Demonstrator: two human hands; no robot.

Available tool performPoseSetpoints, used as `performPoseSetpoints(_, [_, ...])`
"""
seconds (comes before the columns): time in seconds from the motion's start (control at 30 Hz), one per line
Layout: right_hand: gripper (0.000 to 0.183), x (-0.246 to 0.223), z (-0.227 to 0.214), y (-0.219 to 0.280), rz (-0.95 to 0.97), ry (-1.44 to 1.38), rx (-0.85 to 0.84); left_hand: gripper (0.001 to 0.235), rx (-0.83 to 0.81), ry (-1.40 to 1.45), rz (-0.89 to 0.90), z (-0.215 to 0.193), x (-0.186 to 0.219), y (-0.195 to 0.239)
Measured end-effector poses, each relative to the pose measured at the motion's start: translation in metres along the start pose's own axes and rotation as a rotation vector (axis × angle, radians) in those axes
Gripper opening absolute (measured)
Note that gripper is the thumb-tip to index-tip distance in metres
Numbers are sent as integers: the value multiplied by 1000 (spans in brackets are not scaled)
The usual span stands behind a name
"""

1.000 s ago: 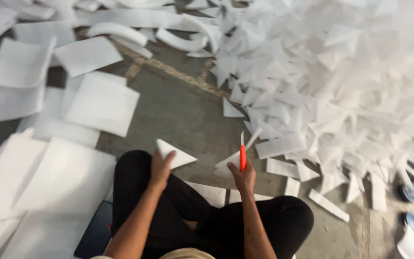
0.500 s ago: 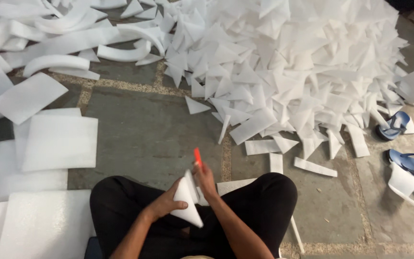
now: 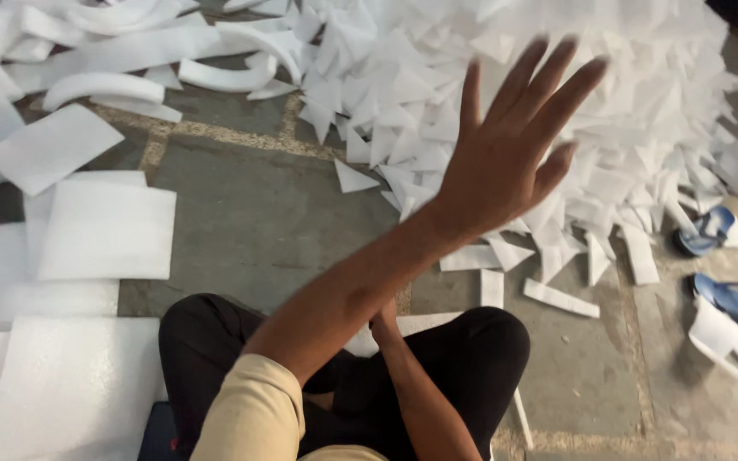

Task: The person sits on the floor and repeatedly cuts square white foam sheets into smaller pieces using a red utility knife. They pick up a sheet, cut it along a diagonal line, and then place the cut pieces aside, continuing this process with multiple sheets.

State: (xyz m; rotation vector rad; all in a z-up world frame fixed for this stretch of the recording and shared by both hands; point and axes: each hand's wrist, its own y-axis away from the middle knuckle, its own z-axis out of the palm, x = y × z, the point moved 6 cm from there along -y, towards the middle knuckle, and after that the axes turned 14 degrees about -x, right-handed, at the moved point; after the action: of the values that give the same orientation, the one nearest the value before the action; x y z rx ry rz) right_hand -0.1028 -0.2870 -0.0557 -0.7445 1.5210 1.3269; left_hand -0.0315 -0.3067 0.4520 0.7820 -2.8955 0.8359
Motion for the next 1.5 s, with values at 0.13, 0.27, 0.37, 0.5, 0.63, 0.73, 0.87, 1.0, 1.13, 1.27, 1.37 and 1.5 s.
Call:
performPoseSetpoints(0.13, [45,8,-2,8,86,-91,16,83,-15,435,-84,65,-45,73])
performPoseSetpoints(0.27, [55,11,12,3,214,25,9,85,-231,371,-528,151,-167,200])
performPoseSetpoints(0.37, [56,6,19,2,147,39,-64,87,-322,240,-816,175,-273,306])
performPoseSetpoints(0.5, [52,9,27,-5,138,-19,-123,95,-405,52,-1170,161,-392,422])
performPoseSetpoints(0.63, [49,13,29,-5,178,17,-120,108,-220,-117,-1496,107,-479,499])
performPoseSetpoints(0.73, [47,8,35,-3,185,31,-117,121,-234,-66,-1670,82,-509,544])
performPoseSetpoints(0.87, [46,-5,45,1,221,118,-122,122,-443,-138,-1628,91,-502,552])
performPoseSetpoints(1.0, [39,-6,51,7,253,274,-152,120,-540,-19,-1546,115,-476,533])
performPoseSetpoints(1.13, [29,-3,43,3,150,271,-154,84,-221,489,-1205,121,-434,468])
performPoseSetpoints(1.27, [37,-9,12,-6,86,-124,-69,46,-393,630,-702,116,-327,388])
performPoseSetpoints(1.37, [49,-26,-19,-21,96,-519,22,7,-501,265,-379,96,-253,356])
performPoseSetpoints(1.5, [57,-54,-24,-20,-109,-519,-223,5,-354,111,-50,80,-195,347])
